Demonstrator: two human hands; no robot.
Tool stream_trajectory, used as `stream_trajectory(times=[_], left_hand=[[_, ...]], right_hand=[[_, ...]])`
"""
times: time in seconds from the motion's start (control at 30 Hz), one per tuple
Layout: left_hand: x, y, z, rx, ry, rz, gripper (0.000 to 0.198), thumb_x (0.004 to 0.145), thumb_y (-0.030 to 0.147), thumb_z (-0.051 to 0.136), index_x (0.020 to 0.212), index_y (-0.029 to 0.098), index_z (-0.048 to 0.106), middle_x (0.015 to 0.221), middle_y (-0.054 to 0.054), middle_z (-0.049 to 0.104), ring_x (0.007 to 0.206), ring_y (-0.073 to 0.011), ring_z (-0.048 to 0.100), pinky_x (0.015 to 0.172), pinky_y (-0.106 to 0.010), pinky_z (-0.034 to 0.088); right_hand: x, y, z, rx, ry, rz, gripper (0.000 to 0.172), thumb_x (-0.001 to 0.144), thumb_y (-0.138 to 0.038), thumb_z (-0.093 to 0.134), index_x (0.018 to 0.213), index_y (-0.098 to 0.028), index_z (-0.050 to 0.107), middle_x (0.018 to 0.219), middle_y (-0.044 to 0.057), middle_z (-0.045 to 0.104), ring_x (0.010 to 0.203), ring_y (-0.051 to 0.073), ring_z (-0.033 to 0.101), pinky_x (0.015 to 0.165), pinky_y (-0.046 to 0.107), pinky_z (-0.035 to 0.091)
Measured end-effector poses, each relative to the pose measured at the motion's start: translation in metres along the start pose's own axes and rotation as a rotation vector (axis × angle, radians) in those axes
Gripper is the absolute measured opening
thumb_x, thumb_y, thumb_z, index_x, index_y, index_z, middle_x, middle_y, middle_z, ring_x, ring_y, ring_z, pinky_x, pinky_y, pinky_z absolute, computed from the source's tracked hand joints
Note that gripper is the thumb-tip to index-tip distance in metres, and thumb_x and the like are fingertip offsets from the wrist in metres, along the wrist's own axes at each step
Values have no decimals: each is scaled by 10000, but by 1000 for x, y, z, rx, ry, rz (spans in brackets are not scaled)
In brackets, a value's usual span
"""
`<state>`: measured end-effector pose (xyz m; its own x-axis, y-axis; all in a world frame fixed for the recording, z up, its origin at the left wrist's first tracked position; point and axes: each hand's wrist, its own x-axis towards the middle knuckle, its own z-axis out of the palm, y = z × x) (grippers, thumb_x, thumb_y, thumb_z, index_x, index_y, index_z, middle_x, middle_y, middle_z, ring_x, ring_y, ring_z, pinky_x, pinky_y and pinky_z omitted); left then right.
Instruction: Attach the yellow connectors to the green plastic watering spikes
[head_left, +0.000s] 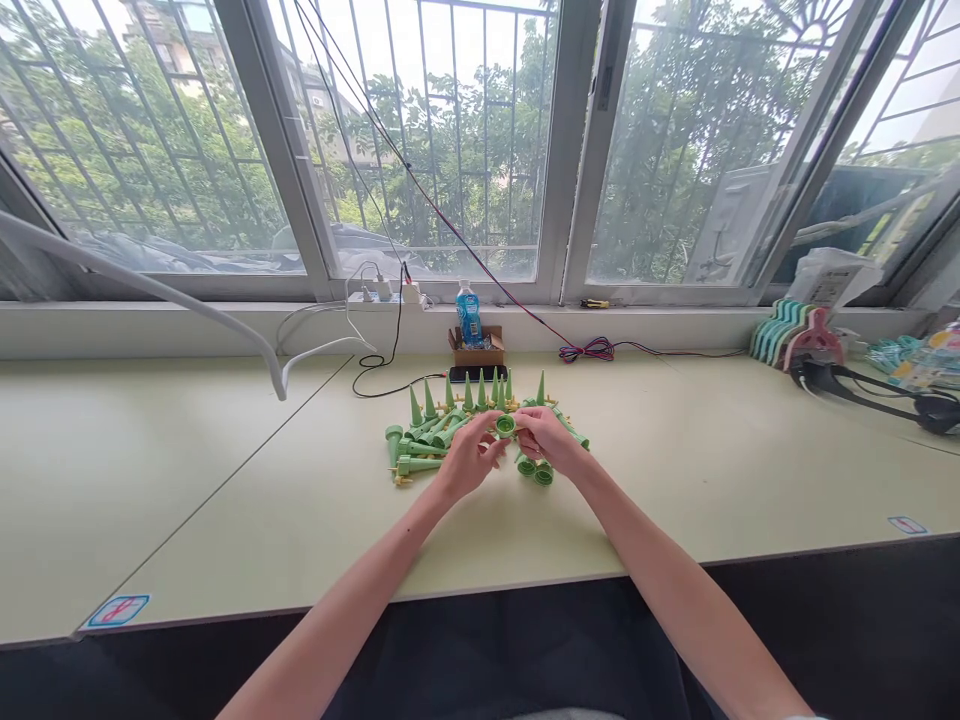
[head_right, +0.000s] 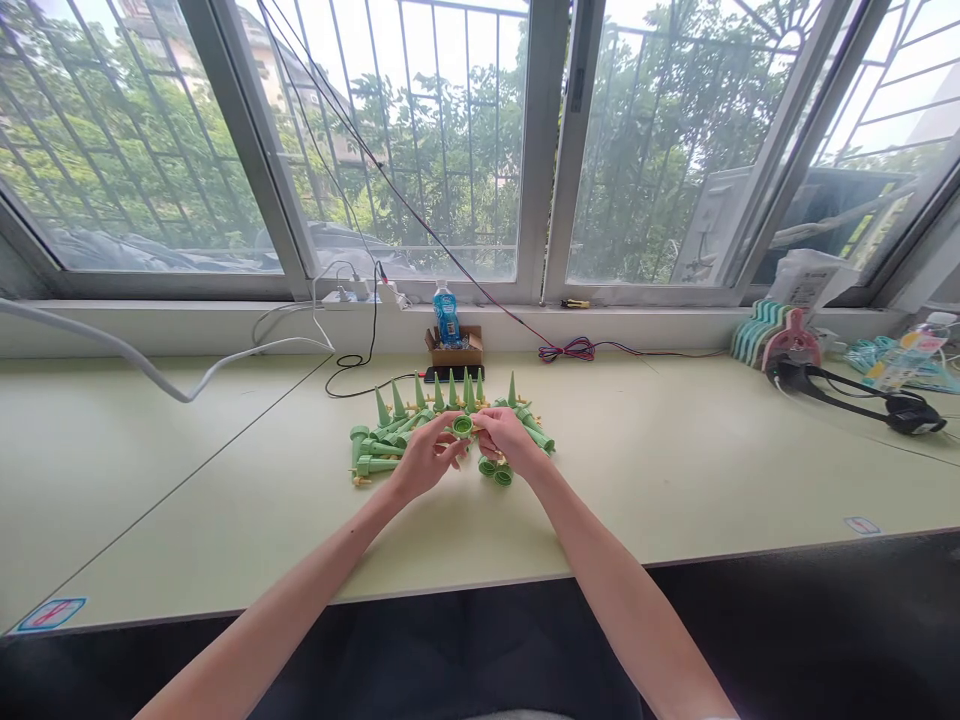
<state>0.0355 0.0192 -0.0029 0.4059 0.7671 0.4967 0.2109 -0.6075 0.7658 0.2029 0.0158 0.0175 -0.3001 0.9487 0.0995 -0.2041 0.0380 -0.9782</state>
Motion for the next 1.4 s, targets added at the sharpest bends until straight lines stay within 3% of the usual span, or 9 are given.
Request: stream_trajectory(times=[0.33,0.53,0.73,0.83,1.0,1.17,1.4], left_hand=[[-1,2,-4,92,23,119,271,872,251,533,1125,258,631,1016,-54,545,710,-102,595,494,-185,551],[-1,7,-3,101,58,96,245,861,263,536,1082,247,643,1014,-62,540,752,-128,603,506,-208,560],[5,7,-4,-95,214,-60,283,773,348,654,994,187,585,951,-51,567,799,-163,653,586,-274,604],[7,11,-7,-253,253,-177,289,765,412,665,870,166,555,820,-21,576,700,-152,653,562,-296,599],[8,19,-9,-414,131,-355,452,802,560,585,654,136,530,594,-14,550,502,-109,560,452,-243,509],[8,17,-9,-516,77,-435,528,787,619,574,599,126,552,566,-39,566,488,-115,555,448,-241,473],[8,13,-9,-493,49,-526,604,770,682,536,524,130,553,495,-41,543,408,-103,496,378,-225,387]], right_hand=[[1,2,-1,0,-25,-15,284,748,-348,644,606,-187,457,388,-84,337,335,52,270,329,196,189],[0,0,1,5,-18,-16,320,759,-385,649,610,-192,441,401,-83,336,338,52,271,333,200,183],[4,3,2,44,19,-93,347,780,-432,656,641,-193,447,418,-90,323,355,51,274,356,199,218],[4,4,2,47,35,-129,347,783,-447,664,660,-189,467,436,-87,326,367,50,278,364,201,216],[4,3,3,20,43,-156,354,777,-468,665,670,-192,471,450,-80,346,375,57,300,372,213,230],[2,2,5,-14,37,-153,362,765,-467,666,646,-194,460,442,-77,353,375,62,314,376,221,233],[1,0,5,-46,49,-128,344,757,-443,665,626,-198,461,429,-79,346,368,64,311,381,228,246]])
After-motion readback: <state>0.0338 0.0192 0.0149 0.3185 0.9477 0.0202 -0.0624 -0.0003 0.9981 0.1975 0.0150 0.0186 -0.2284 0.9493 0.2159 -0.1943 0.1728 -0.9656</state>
